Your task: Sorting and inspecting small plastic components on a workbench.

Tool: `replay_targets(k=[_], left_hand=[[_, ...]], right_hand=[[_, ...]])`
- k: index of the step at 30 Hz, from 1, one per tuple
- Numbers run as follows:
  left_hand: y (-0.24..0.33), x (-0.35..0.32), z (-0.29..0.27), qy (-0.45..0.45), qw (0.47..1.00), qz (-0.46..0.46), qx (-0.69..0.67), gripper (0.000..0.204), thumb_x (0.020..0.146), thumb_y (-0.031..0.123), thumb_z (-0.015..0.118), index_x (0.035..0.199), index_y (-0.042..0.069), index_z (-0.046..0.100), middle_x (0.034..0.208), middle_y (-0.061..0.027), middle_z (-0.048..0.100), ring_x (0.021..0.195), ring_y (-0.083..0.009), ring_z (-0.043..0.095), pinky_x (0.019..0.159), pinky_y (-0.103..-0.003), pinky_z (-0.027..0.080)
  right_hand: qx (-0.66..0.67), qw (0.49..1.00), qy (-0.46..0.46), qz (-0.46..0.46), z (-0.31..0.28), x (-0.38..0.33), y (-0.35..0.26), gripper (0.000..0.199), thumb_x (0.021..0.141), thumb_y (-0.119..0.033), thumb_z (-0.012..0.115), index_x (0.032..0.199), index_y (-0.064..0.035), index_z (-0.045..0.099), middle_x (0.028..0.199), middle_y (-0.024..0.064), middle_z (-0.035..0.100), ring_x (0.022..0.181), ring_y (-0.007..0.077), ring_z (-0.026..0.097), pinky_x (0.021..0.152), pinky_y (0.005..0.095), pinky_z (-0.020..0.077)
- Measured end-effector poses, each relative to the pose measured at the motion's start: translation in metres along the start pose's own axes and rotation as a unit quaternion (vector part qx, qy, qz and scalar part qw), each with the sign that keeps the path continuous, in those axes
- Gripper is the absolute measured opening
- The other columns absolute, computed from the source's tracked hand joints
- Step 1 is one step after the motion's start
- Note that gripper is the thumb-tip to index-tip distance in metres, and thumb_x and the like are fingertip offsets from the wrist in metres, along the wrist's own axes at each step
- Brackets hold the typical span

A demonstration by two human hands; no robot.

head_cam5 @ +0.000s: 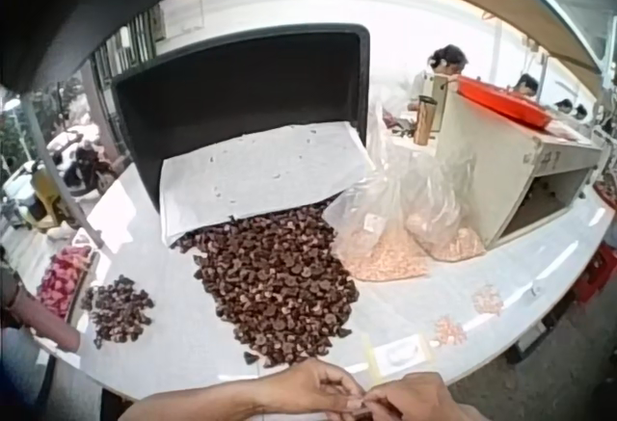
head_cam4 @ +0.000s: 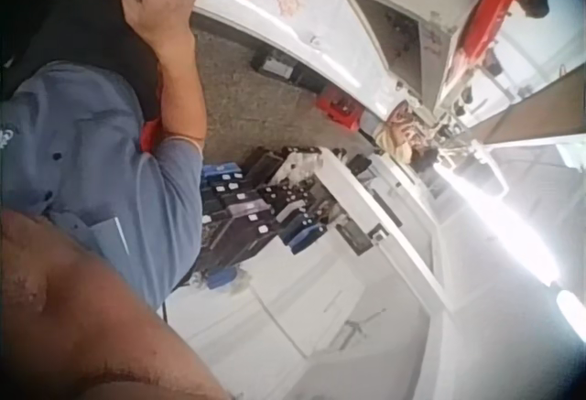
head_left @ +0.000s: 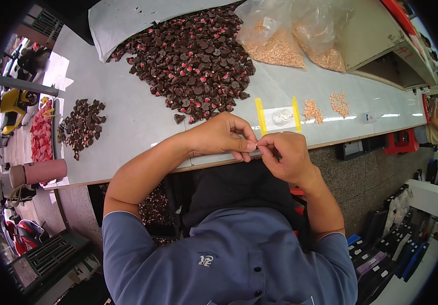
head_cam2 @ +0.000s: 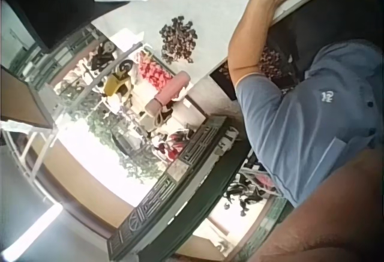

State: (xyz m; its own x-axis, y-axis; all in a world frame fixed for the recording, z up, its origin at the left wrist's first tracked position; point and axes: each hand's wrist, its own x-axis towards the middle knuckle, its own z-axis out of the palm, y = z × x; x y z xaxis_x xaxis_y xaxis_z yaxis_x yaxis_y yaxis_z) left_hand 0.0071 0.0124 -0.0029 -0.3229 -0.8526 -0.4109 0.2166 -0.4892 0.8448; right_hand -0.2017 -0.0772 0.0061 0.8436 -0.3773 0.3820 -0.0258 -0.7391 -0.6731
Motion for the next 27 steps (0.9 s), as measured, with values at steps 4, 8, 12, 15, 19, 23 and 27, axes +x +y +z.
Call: replay_targets(k=[4,8,12,15,19,23,27], left_hand=[[0.001,0.002,0.001,-0.002,1.000,0.001,-0.009,0.020,0.088,0.014,0.073,0.097,-0.002,0.067,0.093,-0.0103,0.070,0.079,-0.0175,0.071,0.065,-0.025,0.056],[0.000,0.003,0.001,0.008,1.000,0.013,-0.006,0.021,0.090,0.013,0.071,0.102,-0.004,0.067,0.092,-0.0113,0.070,0.080,-0.0176,0.072,0.067,-0.025,0.058],[-0.004,0.001,-0.002,-0.004,1.000,0.027,0.010,0.024,0.090,0.007,0.069,0.110,-0.005,0.066,0.101,-0.0120,0.070,0.084,-0.0183,0.072,0.069,-0.025,0.056],[0.000,-0.001,0.000,0.001,1.000,0.025,0.000,0.025,0.089,0.004,0.069,0.113,-0.004,0.066,0.109,-0.0122,0.070,0.087,-0.0185,0.072,0.069,-0.025,0.055],[-0.003,0.000,-0.001,0.012,0.999,0.026,-0.027,0.026,0.088,0.006,0.071,0.111,-0.005,0.067,0.109,-0.0138,0.070,0.089,-0.0176,0.071,0.071,-0.025,0.056],[-0.003,0.001,-0.002,0.019,0.999,0.040,-0.027,0.028,0.087,0.007,0.072,0.112,-0.005,0.067,0.107,-0.0146,0.070,0.089,-0.0170,0.071,0.074,-0.025,0.057],[-0.004,0.002,-0.002,0.028,0.998,0.044,-0.031,0.026,0.088,0.007,0.072,0.111,-0.005,0.068,0.106,-0.0144,0.071,0.089,-0.0169,0.071,0.075,-0.025,0.057]], right_hand=[[-0.020,1.000,0.008,-0.023,-0.002,0.002,0.002,0.012,0.077,0.001,0.071,0.083,-0.0050,0.063,0.061,0.0045,0.059,0.049,0.0202,0.057,0.046,0.0313,0.0426],[-0.051,0.998,0.014,-0.036,-0.015,0.007,0.000,0.015,0.076,-0.001,0.071,0.086,-0.0076,0.062,0.060,0.0048,0.058,0.050,0.0243,0.056,0.048,0.0356,0.0423],[-0.138,0.989,-0.035,-0.042,-0.044,0.018,0.002,0.014,0.076,0.003,0.070,0.084,-0.0052,0.062,0.062,0.0053,0.059,0.050,0.0216,0.057,0.047,0.0335,0.0428],[-0.240,0.967,-0.061,-0.062,-0.059,0.030,0.001,0.015,0.076,0.001,0.070,0.086,-0.0061,0.061,0.062,0.0063,0.059,0.052,0.0255,0.058,0.049,0.0364,0.0434],[-0.325,0.938,-0.111,-0.048,-0.066,0.035,0.005,0.012,0.080,-0.005,0.069,0.085,-0.0076,0.059,0.063,0.0075,0.058,0.053,0.0273,0.057,0.052,0.0385,0.0440],[-0.354,0.924,-0.131,-0.052,-0.063,0.036,0.009,0.011,0.081,-0.006,0.068,0.084,-0.0077,0.057,0.063,0.0077,0.059,0.053,0.0271,0.056,0.052,0.0384,0.0441],[-0.372,0.914,-0.152,-0.049,-0.062,0.036,0.014,0.011,0.081,-0.006,0.068,0.083,-0.0072,0.057,0.063,0.0079,0.059,0.053,0.0271,0.056,0.052,0.0387,0.0439]])
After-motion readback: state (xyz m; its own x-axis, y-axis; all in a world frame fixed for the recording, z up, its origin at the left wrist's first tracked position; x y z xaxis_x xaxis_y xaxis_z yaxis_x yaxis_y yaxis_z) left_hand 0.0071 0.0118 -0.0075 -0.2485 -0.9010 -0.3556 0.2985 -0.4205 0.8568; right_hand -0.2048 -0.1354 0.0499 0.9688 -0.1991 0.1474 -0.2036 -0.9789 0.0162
